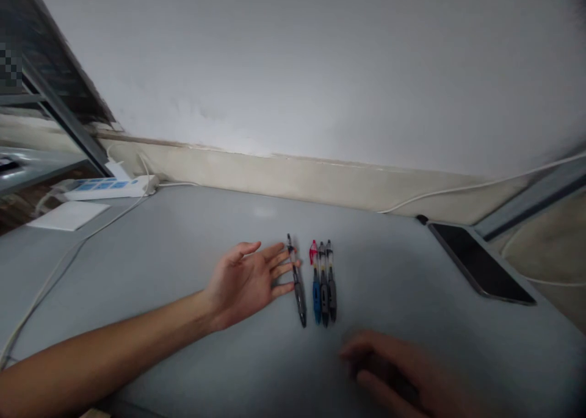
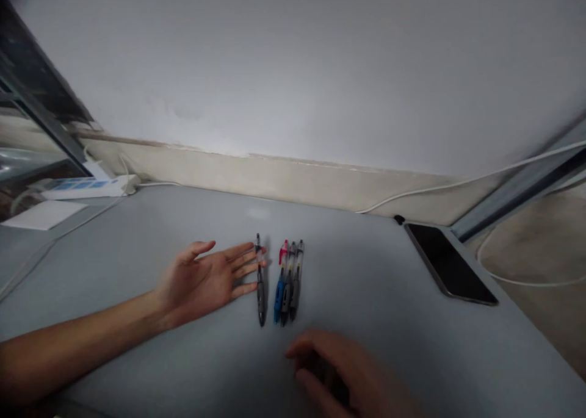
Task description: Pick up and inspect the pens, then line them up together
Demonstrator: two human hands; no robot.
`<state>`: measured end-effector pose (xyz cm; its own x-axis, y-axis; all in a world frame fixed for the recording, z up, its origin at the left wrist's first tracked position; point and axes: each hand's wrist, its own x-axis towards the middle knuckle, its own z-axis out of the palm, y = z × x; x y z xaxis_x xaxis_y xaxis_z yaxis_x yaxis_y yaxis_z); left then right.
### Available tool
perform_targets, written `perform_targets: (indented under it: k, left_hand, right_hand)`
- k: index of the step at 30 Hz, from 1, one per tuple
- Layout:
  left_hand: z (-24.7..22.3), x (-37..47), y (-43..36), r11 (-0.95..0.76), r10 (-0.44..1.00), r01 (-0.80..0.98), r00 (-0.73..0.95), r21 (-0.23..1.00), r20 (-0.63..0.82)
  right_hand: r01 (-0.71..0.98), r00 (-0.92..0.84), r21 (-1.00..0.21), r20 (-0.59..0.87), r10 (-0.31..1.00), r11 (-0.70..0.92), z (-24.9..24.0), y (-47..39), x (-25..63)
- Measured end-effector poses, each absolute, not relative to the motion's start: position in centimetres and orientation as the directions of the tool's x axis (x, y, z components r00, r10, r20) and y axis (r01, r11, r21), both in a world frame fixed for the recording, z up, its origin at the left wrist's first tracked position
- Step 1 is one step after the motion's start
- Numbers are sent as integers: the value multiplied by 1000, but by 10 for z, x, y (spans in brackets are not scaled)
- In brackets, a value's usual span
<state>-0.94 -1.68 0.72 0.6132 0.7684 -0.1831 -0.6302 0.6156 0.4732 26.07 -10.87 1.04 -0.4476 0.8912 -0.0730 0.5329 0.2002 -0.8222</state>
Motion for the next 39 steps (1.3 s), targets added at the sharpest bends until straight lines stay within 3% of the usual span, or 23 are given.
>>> perform_targets:
  k: [3, 4, 8, 13, 18, 30, 39]
  left_hand:
    - [7, -10, -15, 615, 768, -618, 611, 490, -192]
    - [7, -9, -15, 611, 770, -617, 608, 496, -194]
    - [8, -8, -19, 606, 773, -609, 603, 512, -197]
    - [7, -9, -26, 597, 775, -593, 600, 540, -198]
    - [5, -11, -32, 595, 773, -580, 602, 556, -200]
    - [8, -7, -43, 528, 821, -534, 521, 661, -234]
    - [4, -7, -45, 436, 834, -442, 526, 784, -167]
  right_hand:
    - [601, -647, -426, 237, 724, 676, 17, -97, 256]
    - [593, -682, -328, 281, 675, 736, 19, -92, 253]
    - [521, -768, -93, 382, 513, 849, 13, -74, 244]
    - [499, -801, 128, 445, 400, 857, 3, -63, 234]
    - [500, -811, 210, 455, 369, 840, 0, -65, 229]
    - [528, -824, 266, 391, 410, 806, 9, -72, 232]
    - [430, -875, 305, 371, 310, 850, 12, -73, 230]
